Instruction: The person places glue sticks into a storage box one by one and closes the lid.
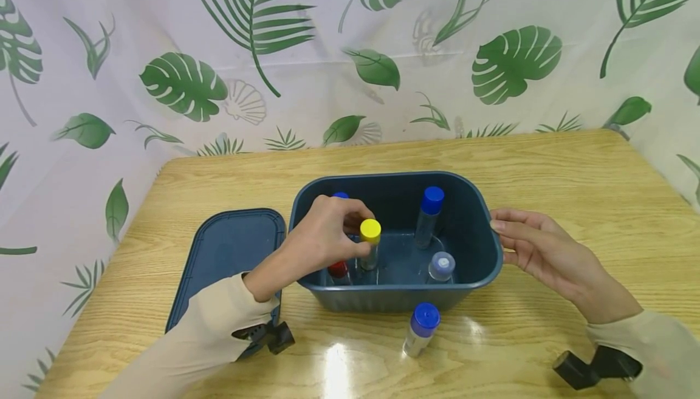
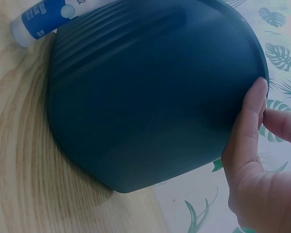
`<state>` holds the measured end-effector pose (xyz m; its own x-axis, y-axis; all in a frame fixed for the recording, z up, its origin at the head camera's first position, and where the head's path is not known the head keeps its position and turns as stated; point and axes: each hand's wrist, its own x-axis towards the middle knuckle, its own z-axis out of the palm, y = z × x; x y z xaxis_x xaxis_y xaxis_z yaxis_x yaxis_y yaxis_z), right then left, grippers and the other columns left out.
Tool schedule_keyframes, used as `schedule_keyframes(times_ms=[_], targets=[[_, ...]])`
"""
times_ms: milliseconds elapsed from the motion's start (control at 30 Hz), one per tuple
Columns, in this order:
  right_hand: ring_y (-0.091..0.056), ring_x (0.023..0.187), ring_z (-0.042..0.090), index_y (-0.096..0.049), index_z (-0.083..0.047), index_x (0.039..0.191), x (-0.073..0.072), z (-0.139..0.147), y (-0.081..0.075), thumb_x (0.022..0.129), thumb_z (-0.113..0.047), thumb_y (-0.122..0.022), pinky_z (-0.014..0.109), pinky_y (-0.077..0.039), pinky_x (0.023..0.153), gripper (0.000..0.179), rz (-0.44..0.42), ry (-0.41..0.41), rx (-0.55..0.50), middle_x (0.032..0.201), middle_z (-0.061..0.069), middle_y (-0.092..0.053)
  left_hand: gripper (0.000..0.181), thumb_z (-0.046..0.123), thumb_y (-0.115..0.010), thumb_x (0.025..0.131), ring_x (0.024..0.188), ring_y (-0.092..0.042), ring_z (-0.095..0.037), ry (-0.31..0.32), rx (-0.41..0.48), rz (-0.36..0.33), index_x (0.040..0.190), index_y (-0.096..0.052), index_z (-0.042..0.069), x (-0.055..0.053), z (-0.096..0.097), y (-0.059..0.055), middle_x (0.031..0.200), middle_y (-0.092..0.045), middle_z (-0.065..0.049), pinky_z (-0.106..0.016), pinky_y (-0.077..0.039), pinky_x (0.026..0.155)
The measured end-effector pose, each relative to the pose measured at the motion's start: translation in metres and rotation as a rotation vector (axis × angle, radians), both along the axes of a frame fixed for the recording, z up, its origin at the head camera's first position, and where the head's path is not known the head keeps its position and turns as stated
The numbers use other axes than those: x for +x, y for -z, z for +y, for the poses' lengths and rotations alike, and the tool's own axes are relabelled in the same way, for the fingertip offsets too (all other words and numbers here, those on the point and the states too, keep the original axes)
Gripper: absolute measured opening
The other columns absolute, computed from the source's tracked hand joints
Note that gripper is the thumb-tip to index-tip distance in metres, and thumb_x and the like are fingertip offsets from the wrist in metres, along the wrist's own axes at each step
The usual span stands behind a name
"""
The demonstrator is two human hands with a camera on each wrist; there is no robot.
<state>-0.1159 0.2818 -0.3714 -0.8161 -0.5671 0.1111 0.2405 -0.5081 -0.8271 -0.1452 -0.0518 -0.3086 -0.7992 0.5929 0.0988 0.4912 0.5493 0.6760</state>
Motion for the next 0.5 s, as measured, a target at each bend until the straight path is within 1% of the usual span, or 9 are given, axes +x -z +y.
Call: schedule_keyframes(times_ms=[333, 500], targets=[[-0.066, 0.1, 0.02, -0.059, 0.002, 0.117, 0.0001, -0.0006, -0.0006, 0.101, 0.01, -0.025, 0.033, -0.056, 0.083, 0.038, -0.017, 0.007, -0.007, 0.109, 0.011, -0.065, 0.025, 0.003, -0.079, 0.076, 0.086, -0.069, -0.015, -0.017, -0.028, -0.01, 0.099, -0.069, 0.002, -0.0006, -0.0002, -0.0001, 0.095, -0.071, -0.007, -0.022, -0.056, 0.077], [-0.066, 0.1, 0.02, -0.059, 0.002, 0.117, -0.0002, -0.0002, -0.0002, 0.101, 0.009, -0.026, 0.033, -0.056, 0.083, 0.037, -0.023, 0.012, 0.0, 0.109, 0.011, -0.065, 0.027, 0.002, -0.078, 0.076, 0.088, -0.069, -0.016, -0.018, 0.009, -0.001, 0.101, -0.068, 0.004, -0.0007, -0.0015, 0.0008, 0.098, -0.07, -0.007, -0.027, -0.057, 0.079]])
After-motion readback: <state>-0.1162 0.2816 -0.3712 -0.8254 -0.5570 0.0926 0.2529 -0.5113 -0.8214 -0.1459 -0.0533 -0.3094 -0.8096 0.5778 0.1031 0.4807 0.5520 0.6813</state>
